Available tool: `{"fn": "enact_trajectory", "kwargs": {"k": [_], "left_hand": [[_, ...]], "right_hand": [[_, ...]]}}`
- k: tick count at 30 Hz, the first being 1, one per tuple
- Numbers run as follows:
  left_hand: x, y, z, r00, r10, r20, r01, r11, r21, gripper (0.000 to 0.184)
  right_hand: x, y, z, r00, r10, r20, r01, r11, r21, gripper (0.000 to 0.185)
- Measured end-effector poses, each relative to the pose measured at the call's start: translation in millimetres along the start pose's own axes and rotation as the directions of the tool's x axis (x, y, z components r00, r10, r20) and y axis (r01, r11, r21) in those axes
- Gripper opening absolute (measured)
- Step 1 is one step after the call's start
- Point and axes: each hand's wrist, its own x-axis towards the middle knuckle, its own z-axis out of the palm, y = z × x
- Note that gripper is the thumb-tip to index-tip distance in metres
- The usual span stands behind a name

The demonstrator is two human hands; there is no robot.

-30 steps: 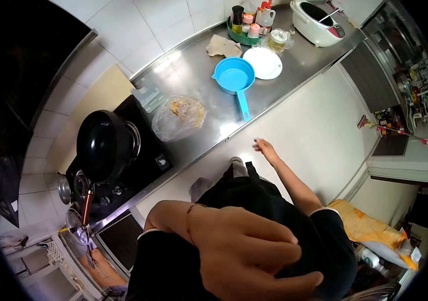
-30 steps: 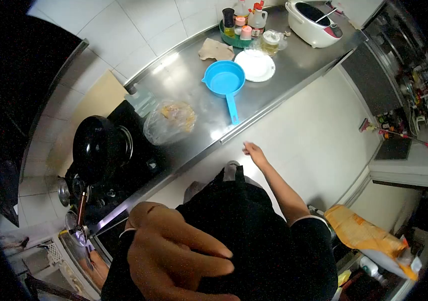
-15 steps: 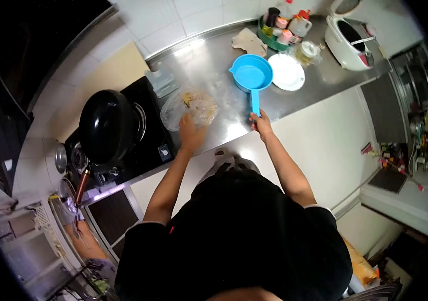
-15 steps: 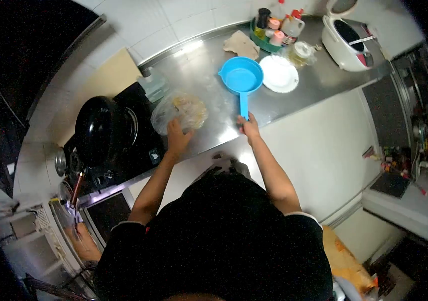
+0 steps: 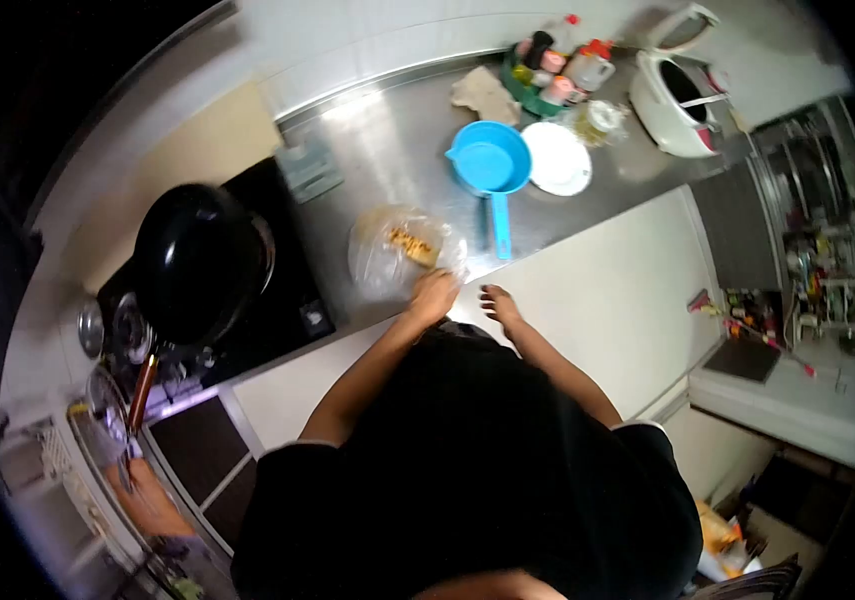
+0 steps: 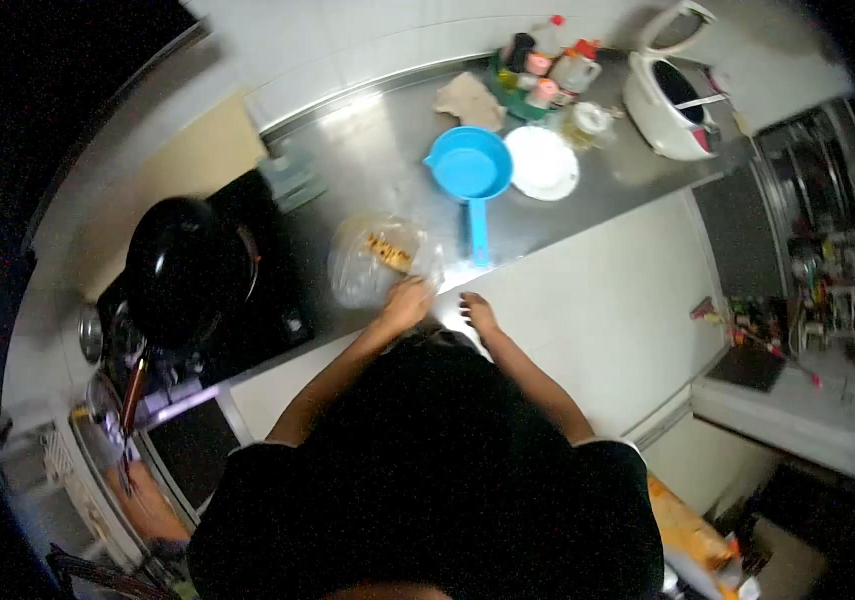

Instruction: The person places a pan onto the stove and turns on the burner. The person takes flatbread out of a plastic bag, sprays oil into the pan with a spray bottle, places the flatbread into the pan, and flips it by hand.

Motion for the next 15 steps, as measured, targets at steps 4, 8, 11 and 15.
{"fn": "enact_trajectory", "kwargs": {"k": [4,8,11,15], "left_hand": [[-21.0,10.8,-34.5,0.986,-0.165,0.017,0.162,0.932,-0.323,0.017],[-26.1,-29.7,-53.3,0.775,-0.244,-0.583,0.195,0.970,-0.146,0.022],[-18.0,-91.0,-40.2,0.599,-0.501,-0.625,0.476,0.850,-0.226,0.028],[0.1,-156.0,-15.3,0.401,-0.916,0.036,0.554,0.211,-0.805,0.026]], "right_hand": [[57.5,8.6,36.4,0.920,-0.345,-0.185,0.292,0.919,-0.265,0.028],[81.3,-10.9,70.1,0.898,-0.403,-0.174,0.291,0.844,-0.451,0.038],[70.6,-36.0,88.4,0.960,-0.250,-0.128,0.180,0.898,-0.402,0.049],[71.3,-44.1,102.2,0.957,-0.181,-0.226,0.095,0.934,-0.344,0.048]]}}
